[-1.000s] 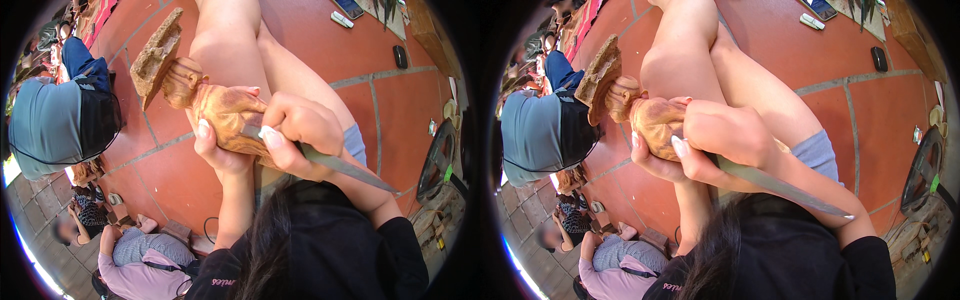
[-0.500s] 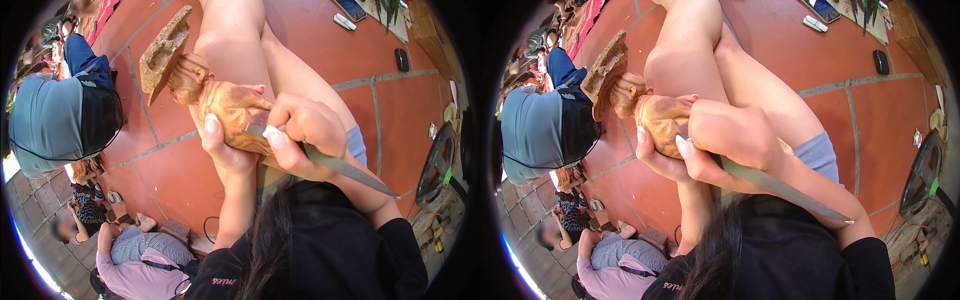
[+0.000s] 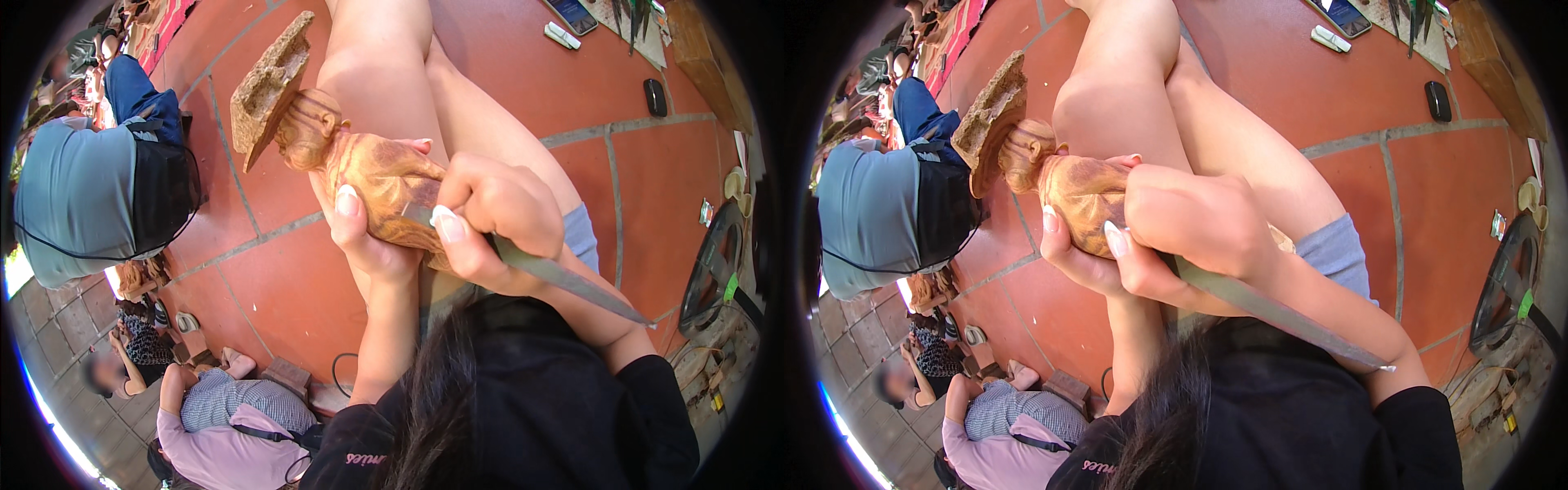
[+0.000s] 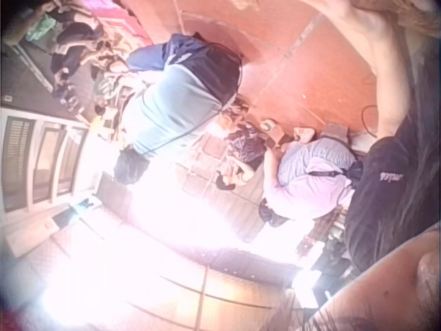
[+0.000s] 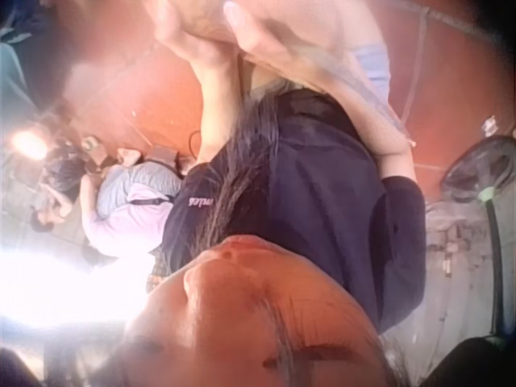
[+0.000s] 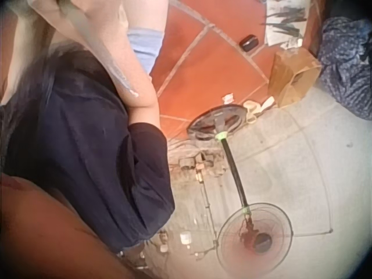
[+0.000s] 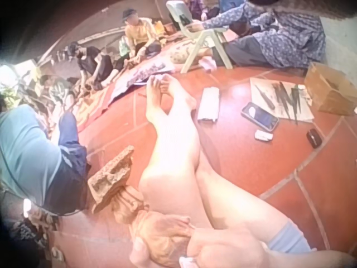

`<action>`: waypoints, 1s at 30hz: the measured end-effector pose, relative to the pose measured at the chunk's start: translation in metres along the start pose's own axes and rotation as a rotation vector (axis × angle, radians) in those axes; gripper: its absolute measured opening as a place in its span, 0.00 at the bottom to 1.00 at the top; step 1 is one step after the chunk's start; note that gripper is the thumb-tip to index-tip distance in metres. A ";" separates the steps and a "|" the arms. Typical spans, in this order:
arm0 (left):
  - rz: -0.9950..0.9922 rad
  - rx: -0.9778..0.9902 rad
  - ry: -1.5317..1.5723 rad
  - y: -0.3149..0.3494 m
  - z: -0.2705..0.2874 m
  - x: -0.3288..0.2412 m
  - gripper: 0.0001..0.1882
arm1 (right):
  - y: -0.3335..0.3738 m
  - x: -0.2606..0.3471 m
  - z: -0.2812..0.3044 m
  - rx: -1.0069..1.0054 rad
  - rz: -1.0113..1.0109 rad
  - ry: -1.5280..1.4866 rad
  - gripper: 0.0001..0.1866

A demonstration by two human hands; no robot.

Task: The person carves a wooden figurine using a metal file and a chisel while sitting on the floor. They hold the wood with one hand and shape its surface with the tools, occasionally rotating the piece to access different areas.

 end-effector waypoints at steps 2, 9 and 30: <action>-0.015 -0.010 -0.038 0.000 -0.004 0.000 0.32 | 0.000 0.000 0.000 0.001 0.022 0.019 0.10; 0.010 0.028 -0.009 -0.001 0.002 0.000 0.36 | 0.002 0.002 0.000 0.024 0.022 0.054 0.10; 0.017 -0.030 -0.076 0.000 0.000 0.003 0.34 | 0.004 -0.004 0.003 0.087 -0.224 -0.219 0.08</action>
Point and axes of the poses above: each hand's wrist, its own y-axis away from the middle knuckle, its own z-axis out of the back of the hand, x = y × z, the point moved 3 cm from there along -y, towards the middle knuckle, and after that the axes turned 12 degrees about y, right-handed, at the moved point
